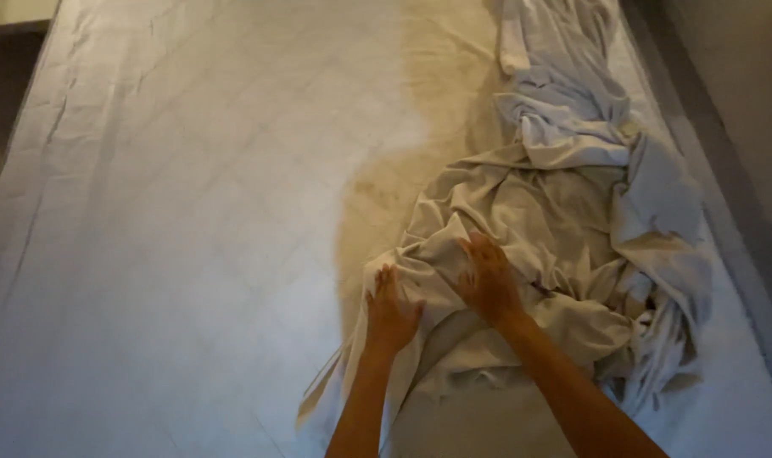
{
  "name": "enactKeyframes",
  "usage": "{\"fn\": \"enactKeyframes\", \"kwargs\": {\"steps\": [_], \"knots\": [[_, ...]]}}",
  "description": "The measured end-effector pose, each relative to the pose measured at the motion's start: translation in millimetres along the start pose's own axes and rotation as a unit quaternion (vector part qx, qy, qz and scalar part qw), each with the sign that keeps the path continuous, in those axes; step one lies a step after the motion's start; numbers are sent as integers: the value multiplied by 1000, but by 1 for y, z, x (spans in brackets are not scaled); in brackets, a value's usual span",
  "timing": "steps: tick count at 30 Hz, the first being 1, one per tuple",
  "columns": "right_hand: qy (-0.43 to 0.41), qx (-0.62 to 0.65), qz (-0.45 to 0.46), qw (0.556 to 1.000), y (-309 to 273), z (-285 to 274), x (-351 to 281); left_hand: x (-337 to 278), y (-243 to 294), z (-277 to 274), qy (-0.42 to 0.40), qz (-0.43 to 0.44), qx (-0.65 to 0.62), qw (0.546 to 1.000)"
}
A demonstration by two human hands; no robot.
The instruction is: The person folds a white bed sheet on a mattress. They gather the sheet, smooth it out, and fold it into a neat pile.
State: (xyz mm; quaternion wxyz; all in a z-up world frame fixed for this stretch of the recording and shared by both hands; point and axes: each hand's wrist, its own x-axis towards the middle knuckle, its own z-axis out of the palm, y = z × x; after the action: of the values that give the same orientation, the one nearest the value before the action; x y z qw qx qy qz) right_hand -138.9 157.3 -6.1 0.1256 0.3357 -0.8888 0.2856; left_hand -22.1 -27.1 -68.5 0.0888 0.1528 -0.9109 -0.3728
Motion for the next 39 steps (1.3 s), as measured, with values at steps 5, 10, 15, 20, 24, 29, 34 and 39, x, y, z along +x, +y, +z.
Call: {"fn": "enactKeyframes", "kwargs": {"steps": [5, 10, 15, 20, 24, 29, 34, 39], "knots": [[-32, -68, 1, 997, -8, 14, 15, 11, -15, 5, -31, 6, -18, 999], [-41, -90, -11, 995, 4, 40, 29, 33, -26, 8, -11, 22, -7, 1000], [-59, -128, 14, 990, 25, 72, 34, 54, -35, 24, -20, 28, 11, 999], [-51, -107, 18, 993, 39, 88, 44, 59, -70, 57, -24, 59, 66, 996], [-62, -135, 7, 989, 48, 106, 48, 69, -67, 55, -45, 61, 88, 993], [-61, -117, 23, 991, 55, 114, 51, 67, -59, 56, -9, 76, 71, 994], [-76, -74, 33, 994, 55, 116, 46, 62, -71, 71, -7, 71, 77, 994], [-67, -41, 35, 996, 59, 117, 48, 65, -85, 88, 69, 129, 108, 983]]}}
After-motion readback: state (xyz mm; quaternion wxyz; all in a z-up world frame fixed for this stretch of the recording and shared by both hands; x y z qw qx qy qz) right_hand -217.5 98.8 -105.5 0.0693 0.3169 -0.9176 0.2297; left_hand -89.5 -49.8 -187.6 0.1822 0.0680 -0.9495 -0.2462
